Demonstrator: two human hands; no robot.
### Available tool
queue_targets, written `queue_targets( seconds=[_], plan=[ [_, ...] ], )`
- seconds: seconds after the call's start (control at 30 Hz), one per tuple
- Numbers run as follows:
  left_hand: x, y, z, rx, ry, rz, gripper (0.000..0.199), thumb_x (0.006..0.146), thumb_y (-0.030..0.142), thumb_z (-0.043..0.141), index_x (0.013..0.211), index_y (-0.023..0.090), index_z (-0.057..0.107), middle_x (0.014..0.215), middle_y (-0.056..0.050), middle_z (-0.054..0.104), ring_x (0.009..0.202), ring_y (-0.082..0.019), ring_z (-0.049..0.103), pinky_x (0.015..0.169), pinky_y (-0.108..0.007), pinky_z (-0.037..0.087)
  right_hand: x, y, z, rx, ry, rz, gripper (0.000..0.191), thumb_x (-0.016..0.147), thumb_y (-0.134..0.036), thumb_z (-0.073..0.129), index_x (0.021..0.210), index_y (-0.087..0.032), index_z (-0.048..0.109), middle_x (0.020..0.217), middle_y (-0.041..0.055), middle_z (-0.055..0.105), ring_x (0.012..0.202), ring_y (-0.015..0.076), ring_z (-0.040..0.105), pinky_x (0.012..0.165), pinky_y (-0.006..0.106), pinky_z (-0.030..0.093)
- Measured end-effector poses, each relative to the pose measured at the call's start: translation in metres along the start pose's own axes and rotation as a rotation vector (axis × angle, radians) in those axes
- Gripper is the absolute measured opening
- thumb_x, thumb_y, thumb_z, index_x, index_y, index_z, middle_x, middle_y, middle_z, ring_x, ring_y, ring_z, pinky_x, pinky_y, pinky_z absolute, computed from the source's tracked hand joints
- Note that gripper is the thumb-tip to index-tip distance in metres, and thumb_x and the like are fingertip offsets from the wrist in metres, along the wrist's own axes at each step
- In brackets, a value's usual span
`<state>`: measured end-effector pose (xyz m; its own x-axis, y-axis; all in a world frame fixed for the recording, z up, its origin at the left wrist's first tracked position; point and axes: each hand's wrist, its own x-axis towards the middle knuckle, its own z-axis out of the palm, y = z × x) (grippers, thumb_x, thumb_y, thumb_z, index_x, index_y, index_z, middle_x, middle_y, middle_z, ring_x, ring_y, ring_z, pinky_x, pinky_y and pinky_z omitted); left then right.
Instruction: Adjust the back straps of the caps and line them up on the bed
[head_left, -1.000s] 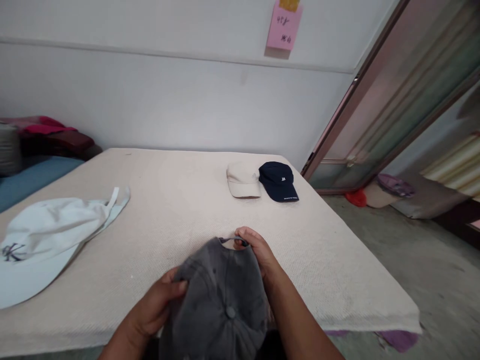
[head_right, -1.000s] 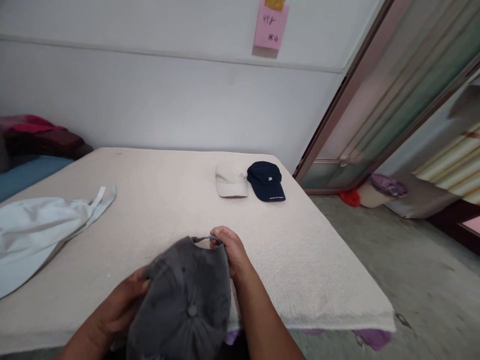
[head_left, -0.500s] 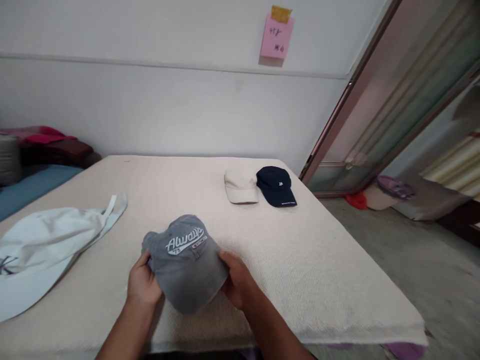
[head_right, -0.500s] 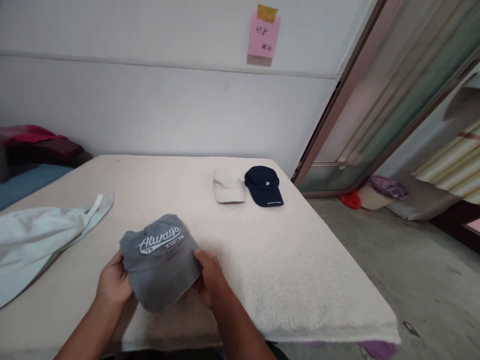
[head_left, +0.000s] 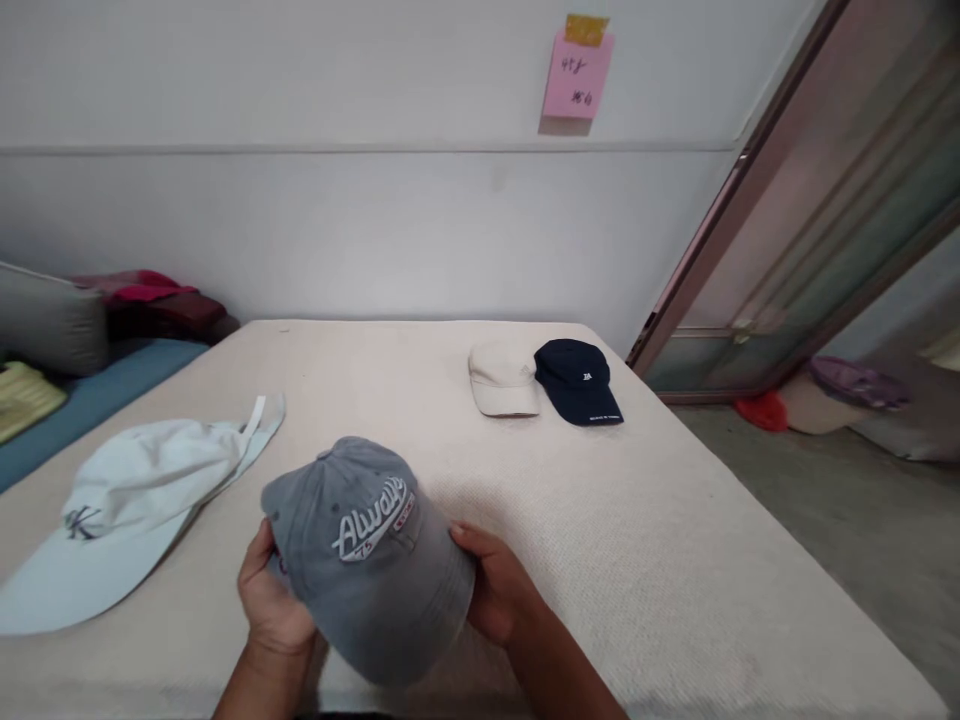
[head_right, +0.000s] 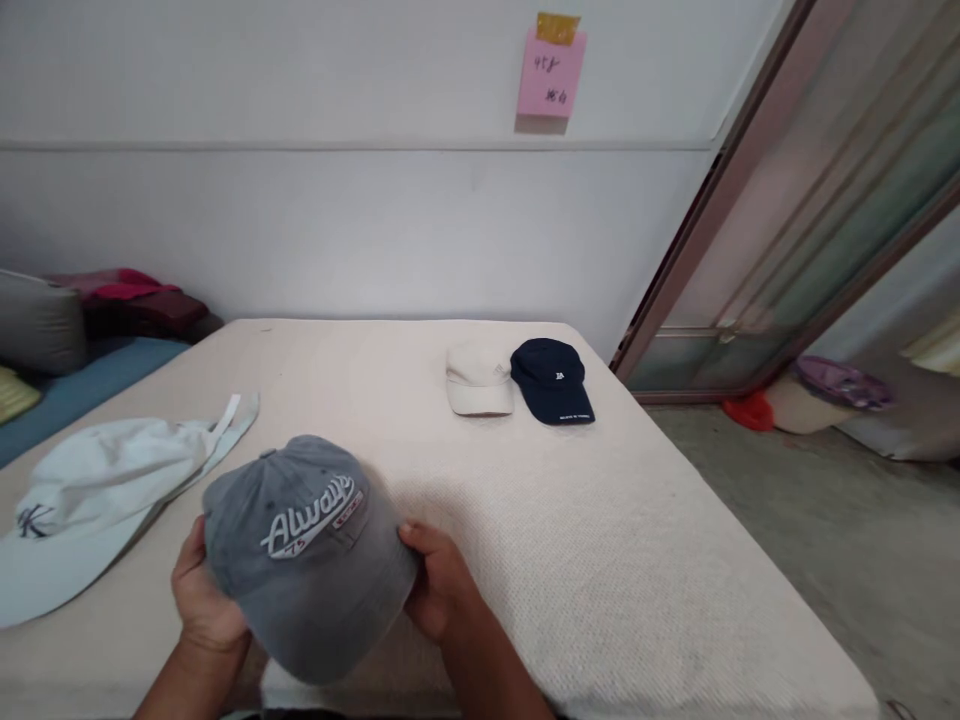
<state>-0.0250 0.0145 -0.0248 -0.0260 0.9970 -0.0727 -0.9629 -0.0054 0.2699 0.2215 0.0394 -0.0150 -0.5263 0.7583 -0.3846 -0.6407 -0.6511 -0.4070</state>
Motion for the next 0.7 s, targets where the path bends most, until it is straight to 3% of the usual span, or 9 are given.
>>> queue_targets(
  seconds=[0.23,0.43,0.53,0.7],
  plan=[
    [0.014,0.021,-0.014,0.0,-0.014,0.003,0.042,0.08,0.017,0.035,0.104,0.023,0.069,0.09,-0.004,0.075,0.092,-0.021,0.068,0.101,-0.039,0.038,0.008,0.01,-0.003,-0.002,0.012,-0.014,0.02,0.068,-0.026,0.066,0.083,-0.012,0.064,0.076,0.0053,0.065,0.068,0.0167,0.057,0.065,0.028,0.044],
    [0.024,0.03,-0.027,0.006,0.034,0.001,0.039,0.082,0.02,0.034,0.095,0.02,0.071,0.083,-0.005,0.076,0.083,-0.022,0.07,0.099,-0.038,0.04,0.0,0.01,0.002,-0.051,-0.248,0.029,0.028,0.068,-0.018,0.065,0.095,-0.013,0.062,0.073,0.001,0.059,0.052,0.008,0.049,0.045,0.019,0.035],
    [0.027,0.016,-0.013,0.033,0.074,-0.031,0.04,0.087,0.026,0.035,0.087,0.014,0.072,0.083,-0.011,0.075,0.082,-0.026,0.07,0.098,-0.042,0.042,0.001,0.007,-0.003,-0.065,-0.232,-0.038,0.032,0.068,-0.017,0.066,0.099,-0.011,0.062,0.075,0.0011,0.057,0.053,0.0068,0.049,0.042,0.017,0.033],
    [0.027,-0.025,0.032,0.087,0.126,-0.188,0.048,0.09,0.044,0.034,0.096,0.012,0.069,0.09,-0.016,0.074,0.094,-0.029,0.067,0.093,-0.048,0.044,0.006,-0.02,-0.012,-0.059,-0.101,-0.141,0.038,0.069,-0.016,0.068,0.106,-0.014,0.061,0.082,0.0021,0.06,0.059,0.0074,0.051,0.043,0.016,0.034]
  ],
)
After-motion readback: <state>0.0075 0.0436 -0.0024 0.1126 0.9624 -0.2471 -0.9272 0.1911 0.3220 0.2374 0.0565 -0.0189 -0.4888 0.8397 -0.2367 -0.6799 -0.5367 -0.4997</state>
